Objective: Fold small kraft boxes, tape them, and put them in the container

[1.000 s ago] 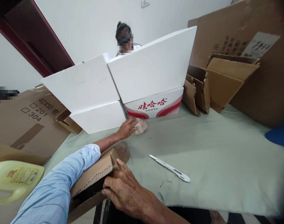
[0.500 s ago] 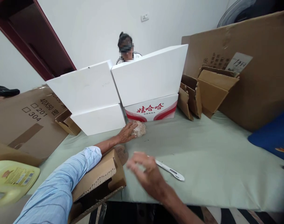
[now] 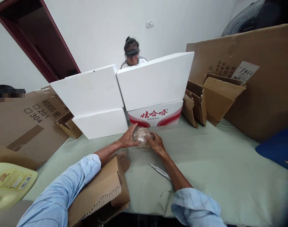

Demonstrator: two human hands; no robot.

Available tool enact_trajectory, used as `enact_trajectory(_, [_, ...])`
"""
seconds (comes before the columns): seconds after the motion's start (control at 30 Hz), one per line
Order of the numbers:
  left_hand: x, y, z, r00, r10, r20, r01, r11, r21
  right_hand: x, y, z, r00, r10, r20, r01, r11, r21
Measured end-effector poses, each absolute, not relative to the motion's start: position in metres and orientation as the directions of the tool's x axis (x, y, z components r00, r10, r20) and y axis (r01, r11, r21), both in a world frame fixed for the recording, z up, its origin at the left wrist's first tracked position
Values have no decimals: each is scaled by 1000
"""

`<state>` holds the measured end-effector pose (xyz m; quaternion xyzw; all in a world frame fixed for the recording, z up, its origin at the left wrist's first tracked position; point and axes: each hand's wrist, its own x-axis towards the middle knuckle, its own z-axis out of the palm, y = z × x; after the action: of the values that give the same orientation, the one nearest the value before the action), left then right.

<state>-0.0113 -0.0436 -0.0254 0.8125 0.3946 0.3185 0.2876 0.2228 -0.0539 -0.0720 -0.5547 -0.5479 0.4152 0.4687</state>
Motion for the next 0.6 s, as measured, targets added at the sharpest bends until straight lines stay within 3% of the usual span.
enact_trajectory(0.07, [-9,-44,-27,312,937,157,378,-274,884,223,-57,-76,18,997,79,137,76,-988])
enact_trajectory(0.17, [1,-44,-30,270,963,12,243,-80,967,220,-63,-73,-35,994,107,14,108,-994])
enact_trajectory(0.6, [33,-49,-12,151,969,196,200,-224,954,211,-78,-57,-45,995,92,-313,74,-947])
